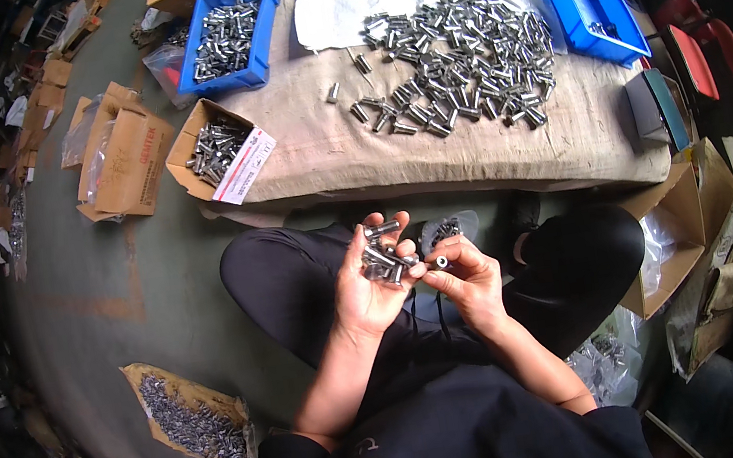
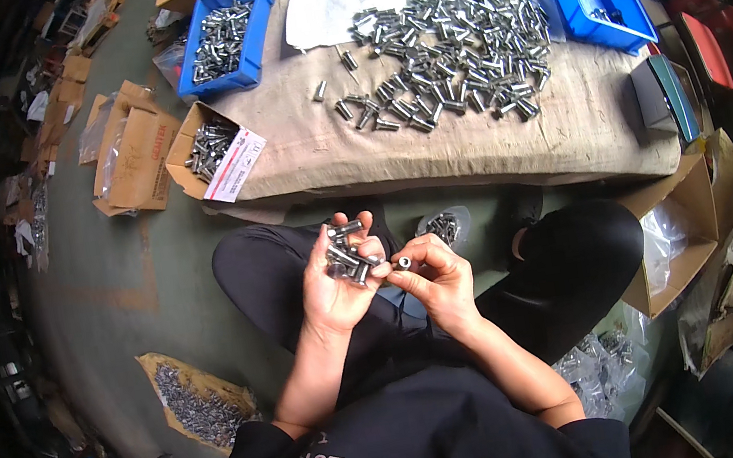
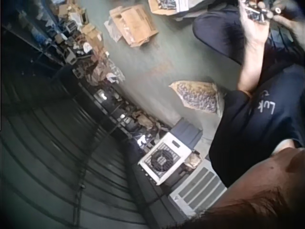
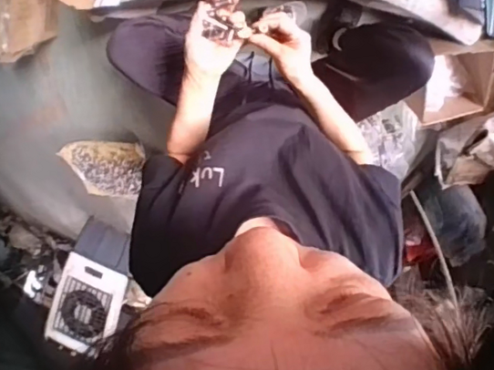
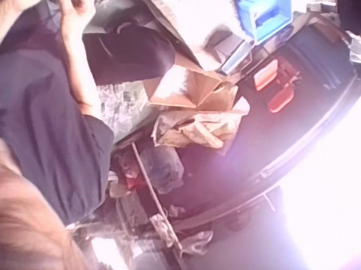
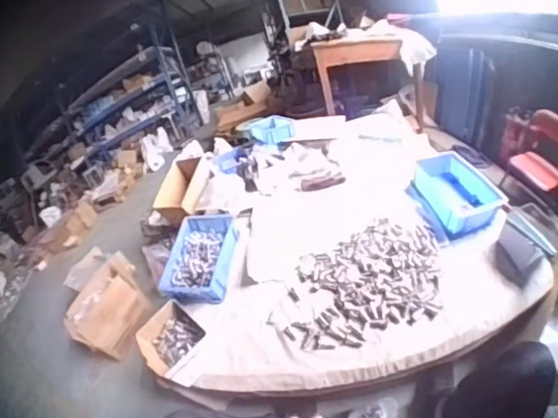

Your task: The person assembles small metal components by hand, inserting metal studs into connectors.

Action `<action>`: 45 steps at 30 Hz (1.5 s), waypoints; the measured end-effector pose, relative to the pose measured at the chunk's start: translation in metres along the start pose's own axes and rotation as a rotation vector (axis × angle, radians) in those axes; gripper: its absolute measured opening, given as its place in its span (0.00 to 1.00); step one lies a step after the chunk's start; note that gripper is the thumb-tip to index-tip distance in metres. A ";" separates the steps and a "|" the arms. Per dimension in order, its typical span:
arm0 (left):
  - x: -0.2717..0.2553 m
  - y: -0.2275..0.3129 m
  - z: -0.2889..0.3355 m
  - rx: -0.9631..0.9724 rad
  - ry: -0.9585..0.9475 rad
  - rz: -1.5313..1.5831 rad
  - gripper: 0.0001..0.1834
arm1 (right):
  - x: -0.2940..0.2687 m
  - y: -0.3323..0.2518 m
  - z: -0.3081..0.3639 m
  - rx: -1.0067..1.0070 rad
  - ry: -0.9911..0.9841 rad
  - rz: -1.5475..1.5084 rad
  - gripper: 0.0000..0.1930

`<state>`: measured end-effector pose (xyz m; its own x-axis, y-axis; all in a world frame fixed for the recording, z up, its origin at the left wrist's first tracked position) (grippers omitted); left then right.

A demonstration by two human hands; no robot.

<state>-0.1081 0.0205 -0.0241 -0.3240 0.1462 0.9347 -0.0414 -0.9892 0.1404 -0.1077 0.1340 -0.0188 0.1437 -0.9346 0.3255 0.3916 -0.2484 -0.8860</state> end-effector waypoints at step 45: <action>-0.030 -0.005 0.030 -0.167 -0.018 0.076 0.12 | 0.014 -0.004 0.008 -0.038 -0.187 0.010 0.14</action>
<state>-0.0697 0.0217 -0.0433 -0.3154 0.0701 0.9464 -0.1741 -0.9846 0.0149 -0.1000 0.1238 -0.0076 0.3155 -0.8741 0.3694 0.3552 -0.2522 -0.9001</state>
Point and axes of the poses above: each hand's wrist, its own z-axis away from the middle knuckle, its own x-axis out of the palm, y = z × x, the point moved 8 cm from there along -z, towards the middle knuckle, and after that the axes turned 14 degrees about x, right-handed, at the moved point
